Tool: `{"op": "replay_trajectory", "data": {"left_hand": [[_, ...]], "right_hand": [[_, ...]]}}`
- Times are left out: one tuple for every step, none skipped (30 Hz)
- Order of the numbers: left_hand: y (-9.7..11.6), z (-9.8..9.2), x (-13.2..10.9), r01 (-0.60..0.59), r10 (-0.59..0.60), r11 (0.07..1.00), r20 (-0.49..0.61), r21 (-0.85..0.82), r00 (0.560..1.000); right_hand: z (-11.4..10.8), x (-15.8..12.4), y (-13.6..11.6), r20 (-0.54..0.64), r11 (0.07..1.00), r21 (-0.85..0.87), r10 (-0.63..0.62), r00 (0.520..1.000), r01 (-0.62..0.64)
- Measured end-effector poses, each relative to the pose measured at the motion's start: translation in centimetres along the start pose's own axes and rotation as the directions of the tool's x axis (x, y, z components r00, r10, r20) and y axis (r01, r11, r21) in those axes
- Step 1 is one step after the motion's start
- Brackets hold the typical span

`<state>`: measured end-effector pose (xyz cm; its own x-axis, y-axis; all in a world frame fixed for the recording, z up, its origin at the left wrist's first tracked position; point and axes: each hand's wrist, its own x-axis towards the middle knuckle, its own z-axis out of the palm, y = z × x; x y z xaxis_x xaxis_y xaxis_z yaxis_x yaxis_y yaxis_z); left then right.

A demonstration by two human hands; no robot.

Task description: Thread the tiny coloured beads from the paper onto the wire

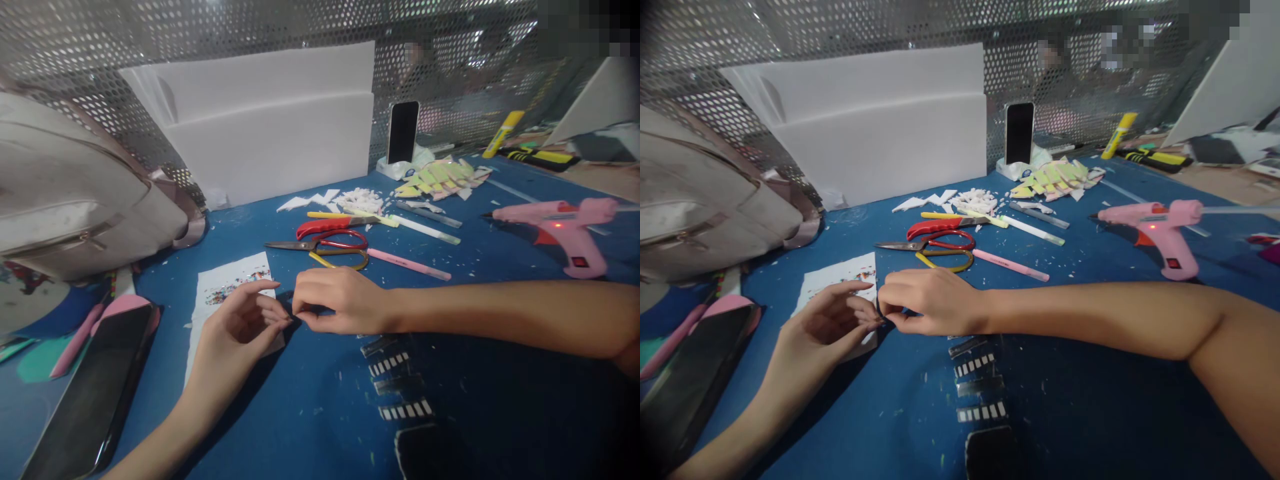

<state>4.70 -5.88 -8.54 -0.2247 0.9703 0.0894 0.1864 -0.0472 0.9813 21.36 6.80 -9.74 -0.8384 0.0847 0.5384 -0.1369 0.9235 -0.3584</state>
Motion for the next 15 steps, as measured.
{"op": "replay_trajectory", "data": {"left_hand": [[-0.06,-0.05,0.01,-0.002,0.002,1.0,0.004,0.004,1.0],[-0.11,-0.07,0.02,-0.004,0.004,1.0,0.007,0.007,1.0],[-0.14,-0.08,0.01,-0.008,0.008,1.0,0.012,0.009,1.0],[-0.15,-0.06,-0.01,-0.011,0.011,1.0,0.017,0.01,1.0],[-0.13,-0.02,-0.03,-0.009,0.009,1.0,0.018,0.012,1.0],[-0.09,0.03,-0.07,-0.003,0.002,1.0,0.013,0.012,1.0],[-0.03,0.08,-0.11,0.005,-0.005,1.0,0.006,0.01,1.0],[0.03,0.12,-0.14,0.012,-0.012,1.0,0.001,0.007,1.0],[0.09,0.15,-0.17,0.014,-0.014,1.0,-0.006,0.006,1.0],[0.12,0.16,-0.2,0.012,-0.012,1.0,-0.011,0.005,1.0],[0.14,0.15,-0.21,0.006,-0.006,1.0,-0.012,0.007,1.0],[0.14,0.12,-0.22,-0.001,0.001,1.0,-0.013,0.012,1.0],[0.12,0.08,-0.22,-0.004,0.005,1.0,-0.013,0.016,1.0],[0.1,0.04,-0.23,-0.006,0.006,1.0,-0.012,0.019,1.0],[0.08,0.01,-0.24,-0.006,0.006,1.0,-0.011,0.021,1.0]], "right_hand": [[0.01,0.0,-0.01,0.0,1.0,-0.008,-0.003,1.0,0.003],[0.01,0.0,-0.03,0.001,1.0,-0.014,-0.005,1.0,0.005],[0.03,0.0,-0.03,0.002,1.0,-0.02,-0.006,1.0,0.006],[0.04,0.0,-0.04,0.002,1.0,-0.024,-0.007,1.0,0.007],[0.05,0.01,-0.05,0.003,1.0,-0.028,-0.006,1.0,0.007],[0.06,0.02,-0.05,0.004,1.0,-0.03,-0.004,1.0,0.004],[0.07,0.03,-0.05,0.004,1.0,-0.029,-0.001,1.0,0.002],[0.08,0.04,-0.04,0.001,1.0,-0.027,0.0,1.0,0.0],[0.08,0.05,-0.03,-0.002,1.0,-0.024,0.002,1.0,-0.002],[0.06,0.05,-0.02,-0.005,1.0,-0.019,0.003,1.0,-0.003],[0.04,0.04,-0.01,-0.009,1.0,-0.013,0.004,1.0,-0.004],[0.0,0.03,0.0,-0.012,1.0,-0.006,0.005,1.0,-0.005],[-0.03,0.01,0.0,-0.013,1.0,0.002,0.006,1.0,-0.006],[-0.06,0.0,0.01,-0.014,1.0,0.008,0.008,1.0,-0.008],[-0.08,-0.02,0.01,-0.014,1.0,0.014,0.009,1.0,-0.009]]}}
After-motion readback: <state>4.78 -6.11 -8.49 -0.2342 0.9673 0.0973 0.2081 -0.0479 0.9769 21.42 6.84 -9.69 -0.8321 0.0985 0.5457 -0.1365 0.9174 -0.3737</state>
